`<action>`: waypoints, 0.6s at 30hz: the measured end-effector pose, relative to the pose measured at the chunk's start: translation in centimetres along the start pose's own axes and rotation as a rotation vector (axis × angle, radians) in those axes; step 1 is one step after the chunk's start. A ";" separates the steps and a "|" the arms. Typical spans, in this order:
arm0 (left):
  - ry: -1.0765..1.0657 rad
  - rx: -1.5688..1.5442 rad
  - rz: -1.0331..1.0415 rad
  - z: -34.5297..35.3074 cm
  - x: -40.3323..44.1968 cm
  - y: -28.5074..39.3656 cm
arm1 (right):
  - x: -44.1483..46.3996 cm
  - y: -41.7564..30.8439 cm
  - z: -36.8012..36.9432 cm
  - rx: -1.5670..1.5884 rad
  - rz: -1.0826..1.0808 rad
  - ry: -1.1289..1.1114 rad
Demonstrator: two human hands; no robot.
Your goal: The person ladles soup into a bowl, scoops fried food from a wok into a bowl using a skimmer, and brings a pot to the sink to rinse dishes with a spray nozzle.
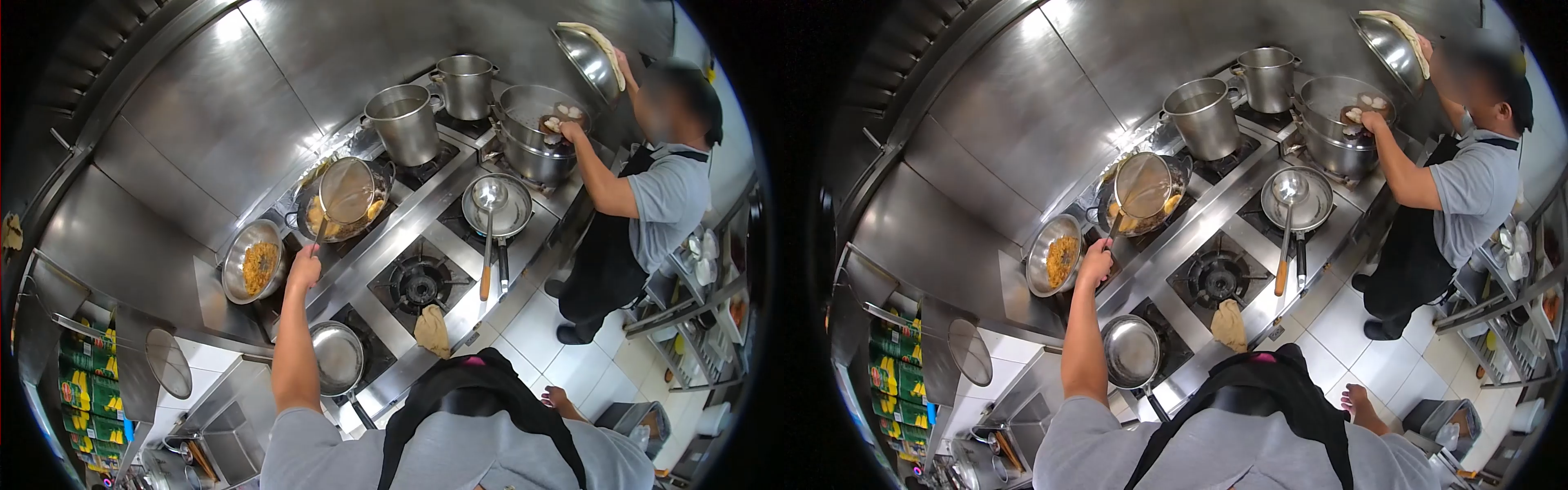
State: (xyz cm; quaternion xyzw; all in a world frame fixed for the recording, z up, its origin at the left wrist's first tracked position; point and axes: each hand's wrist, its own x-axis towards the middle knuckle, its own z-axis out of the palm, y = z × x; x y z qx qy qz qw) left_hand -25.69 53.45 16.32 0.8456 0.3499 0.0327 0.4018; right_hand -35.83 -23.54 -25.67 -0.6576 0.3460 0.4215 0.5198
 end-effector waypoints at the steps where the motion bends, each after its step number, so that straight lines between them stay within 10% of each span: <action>1: 0.002 -0.005 0.002 0.4 0.1 -0.2 | -0.6 -1.4 0.6 0.077 0.039 0.044; 18: 0.225 0.182 0.194 2.9 -4.4 -0.9 | -2.5 -4.8 3.0 0.171 0.064 0.071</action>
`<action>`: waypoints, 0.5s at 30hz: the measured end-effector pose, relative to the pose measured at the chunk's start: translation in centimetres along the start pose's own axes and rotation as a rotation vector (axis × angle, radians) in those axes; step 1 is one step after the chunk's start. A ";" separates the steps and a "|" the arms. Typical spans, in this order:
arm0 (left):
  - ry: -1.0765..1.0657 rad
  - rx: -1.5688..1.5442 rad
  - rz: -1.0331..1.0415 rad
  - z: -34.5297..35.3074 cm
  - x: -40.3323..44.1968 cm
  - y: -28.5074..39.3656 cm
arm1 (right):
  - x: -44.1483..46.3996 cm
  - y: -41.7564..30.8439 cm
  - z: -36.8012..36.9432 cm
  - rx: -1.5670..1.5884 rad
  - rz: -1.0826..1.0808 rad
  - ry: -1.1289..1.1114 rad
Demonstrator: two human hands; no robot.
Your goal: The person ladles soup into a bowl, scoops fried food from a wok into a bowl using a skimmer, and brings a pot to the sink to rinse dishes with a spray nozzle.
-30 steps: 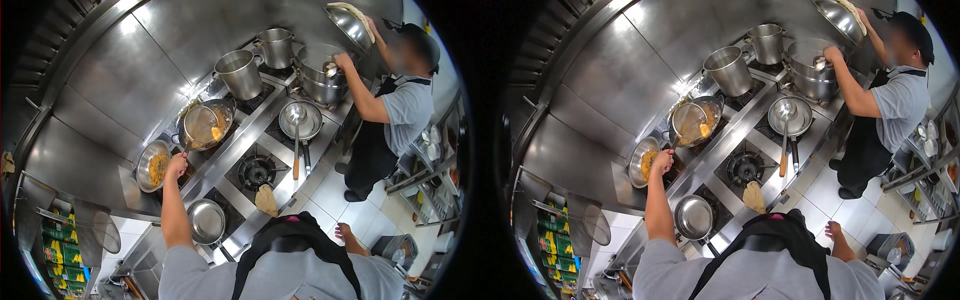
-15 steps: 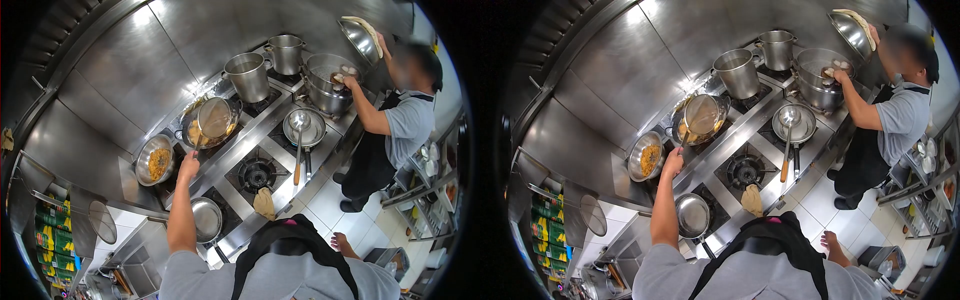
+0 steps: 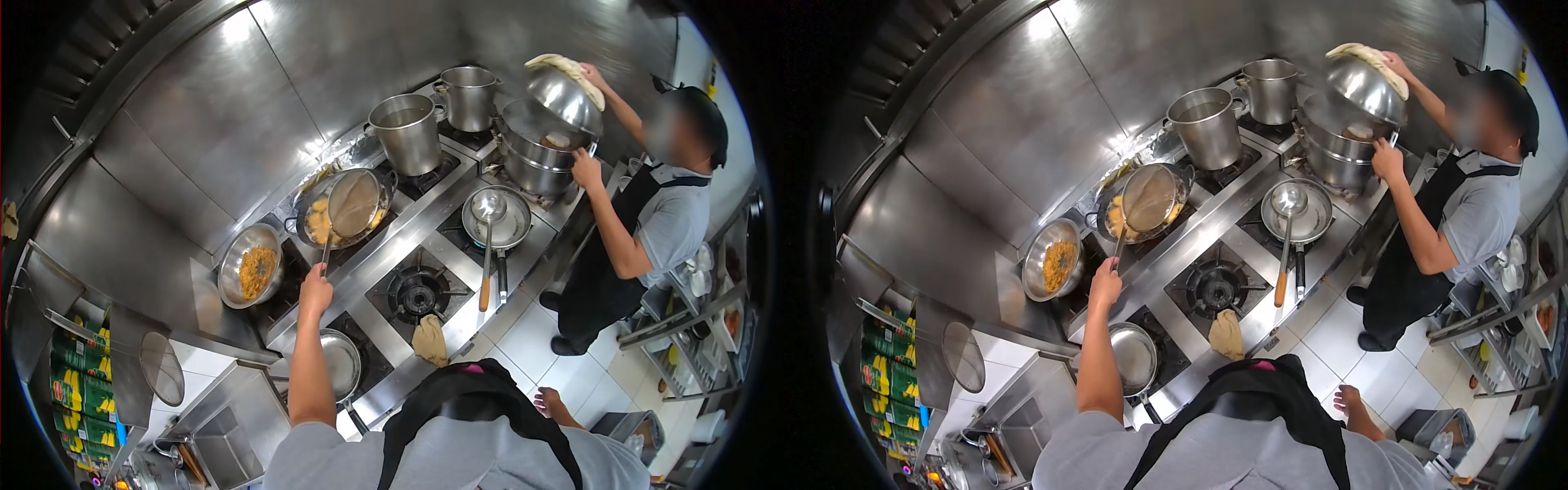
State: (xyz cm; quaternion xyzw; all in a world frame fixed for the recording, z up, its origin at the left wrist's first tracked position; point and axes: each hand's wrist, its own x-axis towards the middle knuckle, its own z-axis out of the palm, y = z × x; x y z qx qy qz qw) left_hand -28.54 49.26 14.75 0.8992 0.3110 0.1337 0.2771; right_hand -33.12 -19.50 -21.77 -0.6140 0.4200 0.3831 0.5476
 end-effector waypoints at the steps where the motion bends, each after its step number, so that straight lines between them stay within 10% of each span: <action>1: -0.004 -0.003 0.003 0.0 -0.3 0.0 | 0.0 0.6 -0.2 0.004 0.000 0.005; 15: 0.081 0.156 -0.015 -0.5 4.4 -1.8 | -1.8 -1.7 0.3 -0.005 -0.086 0.023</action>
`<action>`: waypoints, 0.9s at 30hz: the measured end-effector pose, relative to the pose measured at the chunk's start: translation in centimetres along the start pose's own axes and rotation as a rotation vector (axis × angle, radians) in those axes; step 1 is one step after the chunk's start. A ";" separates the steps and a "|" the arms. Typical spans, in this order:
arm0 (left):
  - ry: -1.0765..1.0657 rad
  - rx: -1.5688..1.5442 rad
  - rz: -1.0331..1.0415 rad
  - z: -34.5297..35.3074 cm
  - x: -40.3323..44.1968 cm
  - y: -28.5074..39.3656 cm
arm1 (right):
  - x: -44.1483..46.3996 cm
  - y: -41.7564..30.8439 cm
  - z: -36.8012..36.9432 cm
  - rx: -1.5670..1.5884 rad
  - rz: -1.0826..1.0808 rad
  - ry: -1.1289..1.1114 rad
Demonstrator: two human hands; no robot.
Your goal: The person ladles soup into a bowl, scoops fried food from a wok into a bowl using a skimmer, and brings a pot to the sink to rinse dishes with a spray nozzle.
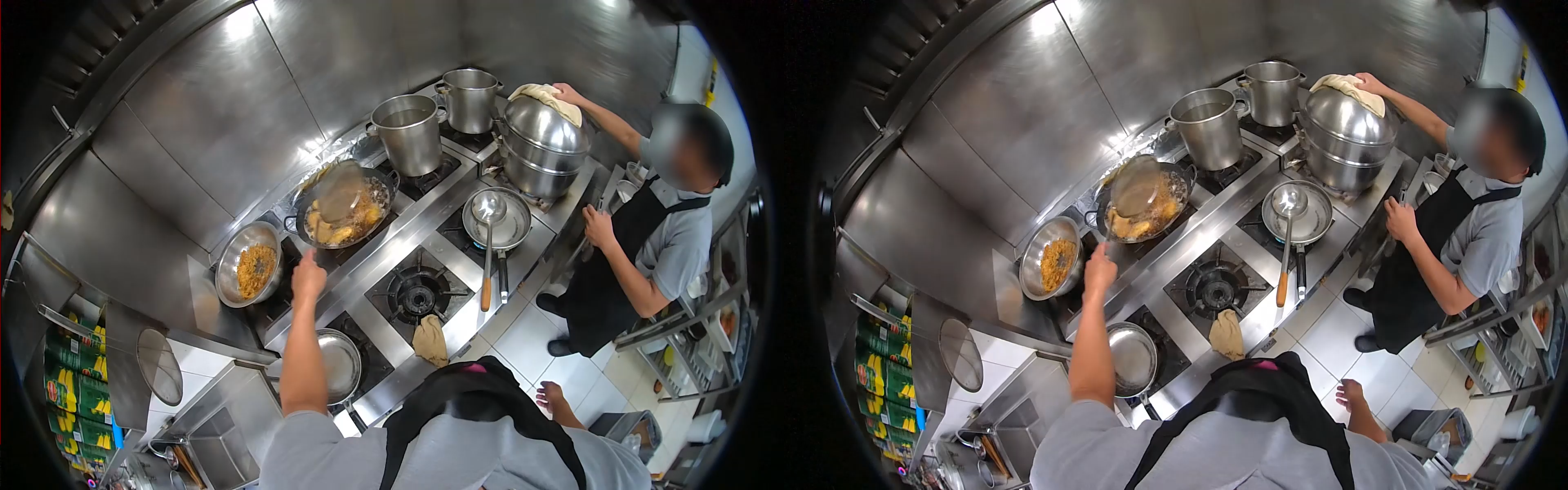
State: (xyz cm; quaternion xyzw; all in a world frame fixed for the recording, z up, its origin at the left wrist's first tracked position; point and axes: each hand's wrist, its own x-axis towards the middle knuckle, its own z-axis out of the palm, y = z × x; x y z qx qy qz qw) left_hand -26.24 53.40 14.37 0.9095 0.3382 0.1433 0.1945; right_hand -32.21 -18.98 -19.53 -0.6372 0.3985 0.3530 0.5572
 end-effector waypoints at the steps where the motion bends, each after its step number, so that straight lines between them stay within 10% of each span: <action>1: 0.001 0.039 -0.039 -1.5 0.7 -0.3 | -0.4 -0.7 0.2 0.001 -0.051 -0.002; 17: -0.176 0.301 0.089 -7.9 9.2 -8.5 | 0.2 5.3 -2.4 -0.327 -0.145 -0.090; 27: -0.323 0.135 0.094 -9.1 11.8 -9.7 | -0.8 1.6 0.9 -0.007 0.001 -0.010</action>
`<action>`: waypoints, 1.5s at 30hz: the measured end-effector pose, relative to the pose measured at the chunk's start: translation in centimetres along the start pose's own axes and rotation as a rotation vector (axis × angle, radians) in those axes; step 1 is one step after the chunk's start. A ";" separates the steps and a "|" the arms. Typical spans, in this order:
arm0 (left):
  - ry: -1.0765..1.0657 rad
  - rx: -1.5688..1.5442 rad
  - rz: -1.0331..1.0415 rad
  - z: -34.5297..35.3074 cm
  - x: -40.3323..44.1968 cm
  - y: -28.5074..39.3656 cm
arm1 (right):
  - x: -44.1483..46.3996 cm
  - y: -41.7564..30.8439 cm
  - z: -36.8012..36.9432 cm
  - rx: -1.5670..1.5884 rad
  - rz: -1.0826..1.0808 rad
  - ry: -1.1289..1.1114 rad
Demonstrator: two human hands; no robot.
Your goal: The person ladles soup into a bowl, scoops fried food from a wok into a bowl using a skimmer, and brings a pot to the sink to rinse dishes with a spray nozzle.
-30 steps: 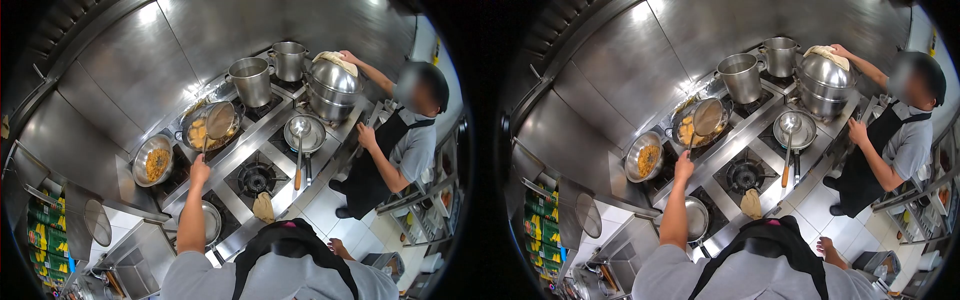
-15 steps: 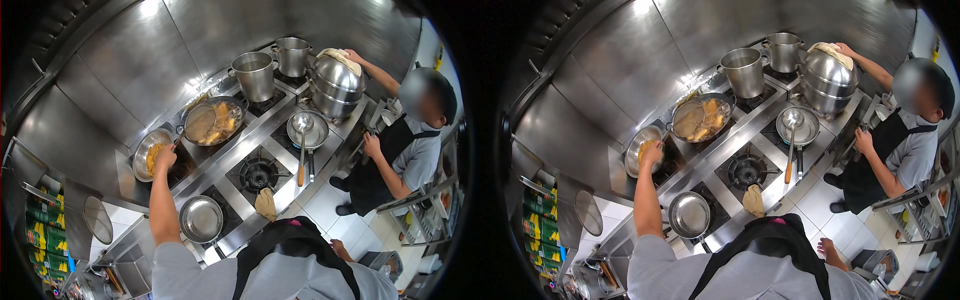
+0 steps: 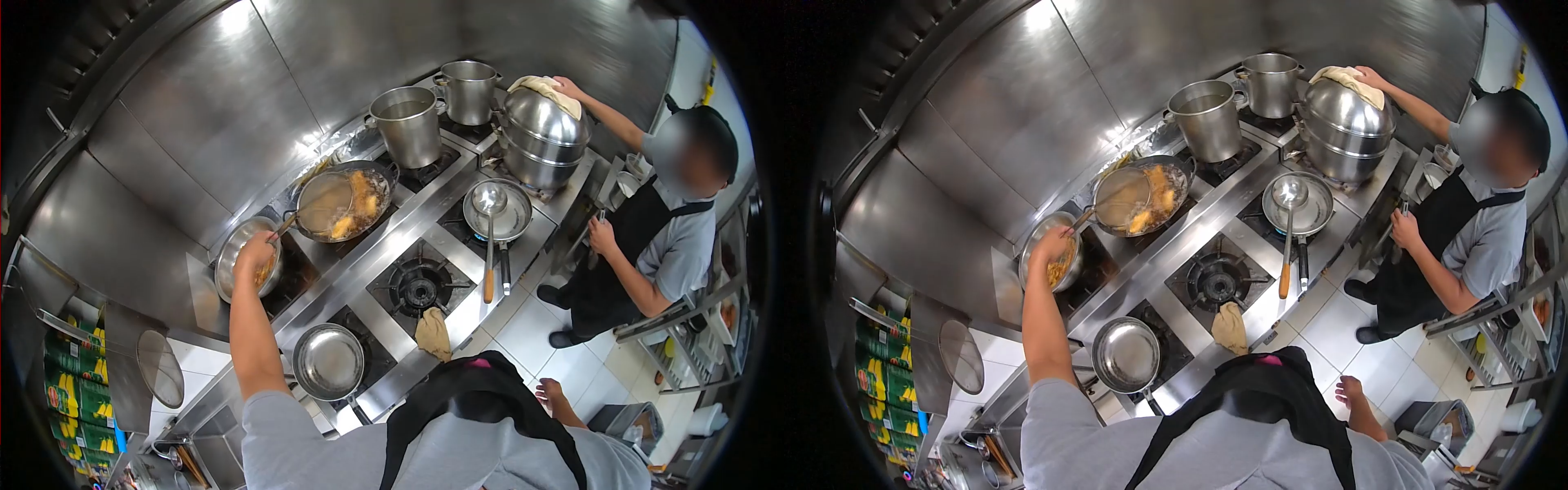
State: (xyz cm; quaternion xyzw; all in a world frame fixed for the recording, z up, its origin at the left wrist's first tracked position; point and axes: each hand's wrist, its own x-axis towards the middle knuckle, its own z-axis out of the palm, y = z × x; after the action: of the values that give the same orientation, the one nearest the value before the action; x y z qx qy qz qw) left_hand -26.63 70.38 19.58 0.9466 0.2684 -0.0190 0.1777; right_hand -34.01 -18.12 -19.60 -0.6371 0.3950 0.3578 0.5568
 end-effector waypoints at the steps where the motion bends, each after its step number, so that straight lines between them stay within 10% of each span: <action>1: -0.003 0.002 0.003 0.2 0.1 0.0 | -0.2 0.1 0.2 -0.008 -0.021 -0.002; 10: -0.109 -0.129 -0.167 -0.7 -2.6 2.7 | 0.5 2.3 -1.0 -0.013 0.053 0.025; 25: 0.185 -0.018 0.188 1.9 -4.2 3.6 | 0.7 0.2 -0.3 -0.033 0.010 -0.004; 36: -0.315 -0.623 -0.414 1.9 -1.9 1.2 | 0.7 -0.2 -1.0 -0.044 0.040 0.006; 45: -0.237 -0.265 -0.206 1.4 0.6 2.0 | 0.7 -0.5 -0.8 -0.049 0.026 0.014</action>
State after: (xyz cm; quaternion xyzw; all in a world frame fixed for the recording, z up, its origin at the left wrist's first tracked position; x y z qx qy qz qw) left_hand -24.98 68.58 18.81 0.8736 0.3411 -0.1130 0.3283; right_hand -33.23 -18.95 -19.87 -0.6479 0.3983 0.3699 0.5336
